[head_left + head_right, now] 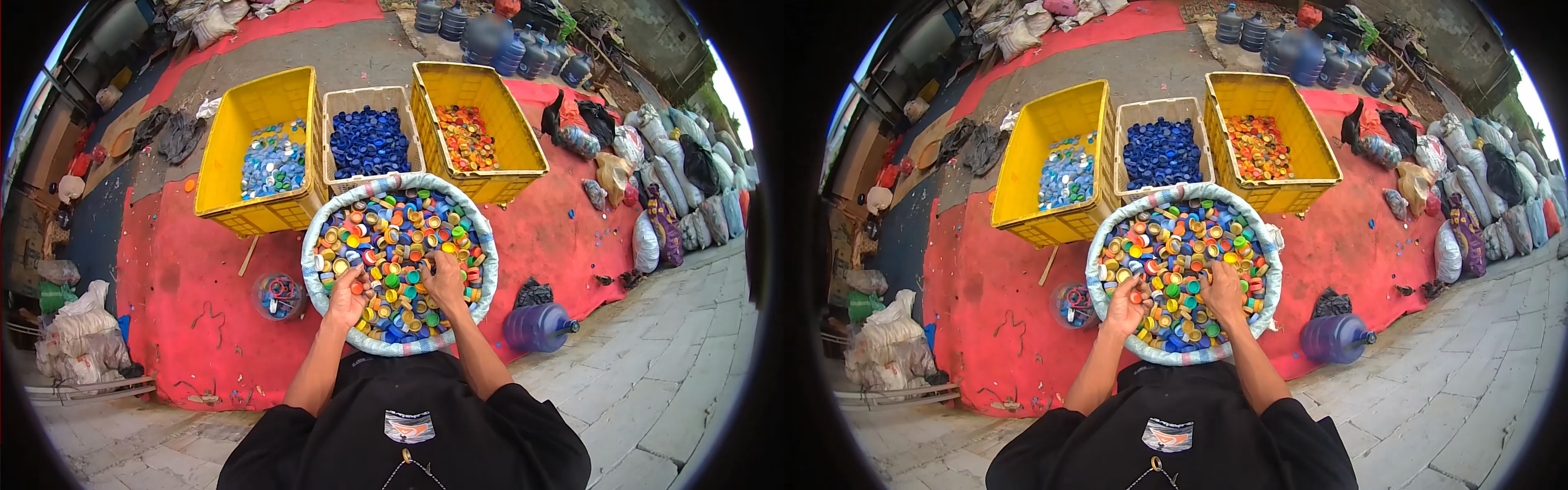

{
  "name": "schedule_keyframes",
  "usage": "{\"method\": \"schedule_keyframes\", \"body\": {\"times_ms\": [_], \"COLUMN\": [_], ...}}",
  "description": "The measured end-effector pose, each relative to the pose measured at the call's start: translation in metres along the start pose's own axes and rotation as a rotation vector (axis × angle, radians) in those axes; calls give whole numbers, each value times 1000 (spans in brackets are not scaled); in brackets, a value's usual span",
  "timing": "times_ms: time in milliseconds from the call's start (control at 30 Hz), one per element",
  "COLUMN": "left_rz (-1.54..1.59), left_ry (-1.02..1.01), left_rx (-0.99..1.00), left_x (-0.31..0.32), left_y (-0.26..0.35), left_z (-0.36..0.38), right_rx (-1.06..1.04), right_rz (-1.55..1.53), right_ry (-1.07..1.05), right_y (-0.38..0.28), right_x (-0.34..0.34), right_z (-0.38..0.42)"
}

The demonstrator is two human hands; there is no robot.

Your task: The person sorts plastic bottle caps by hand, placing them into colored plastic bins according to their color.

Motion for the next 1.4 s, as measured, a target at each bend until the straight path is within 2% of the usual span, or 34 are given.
{"method": "schedule_keyframes", "body": {"times_ms": [100, 233, 833, 933, 1033, 1133, 1233, 1367, 1400], "left_rz": [-38, -21, -48, -47, -158, -280, -333, -269, -260], "left_ry": [30, 28, 49, 24, 64, 59, -19, -77, -71], "left_rx": [25, 23, -41, -28, 3, -12, -43, -84, -83], "left_x": [3, -1, 10, 15, 23, 36, 44, 45, 45], "left_y": [0, -5, -27, -28, -24, -18, -19, -27, -29], "left_z": [14, 20, 21, 18, 18, 19, 18, 16, 15], "right_rx": [-20, -14, -42, -25, -54, 40, -62, 47, 51], "right_rz": [216, 322, 412, 315, 14, -208, -295, -349, -351], "right_ry": [-25, -39, -113, -135, -88, -156, -166, -286, -262], "right_y": [-7, -9, -6, -13, -15, -43, -45, -56, -53], "right_x": [7, 20, 38, 31, 22, 2, 0, -11, -10], "right_z": [-9, -16, -23, -23, -20, -11, 5, 17, 20]}}
Point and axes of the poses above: each hand's wrist, its own z-axis away from the middle knuckle, its own x-axis out of the palm, y = z × x, the point moved 2 cm from there along -z, towards the middle knuckle, and after that the axes turned 10 degrees about -z, right-handed, at the moved point
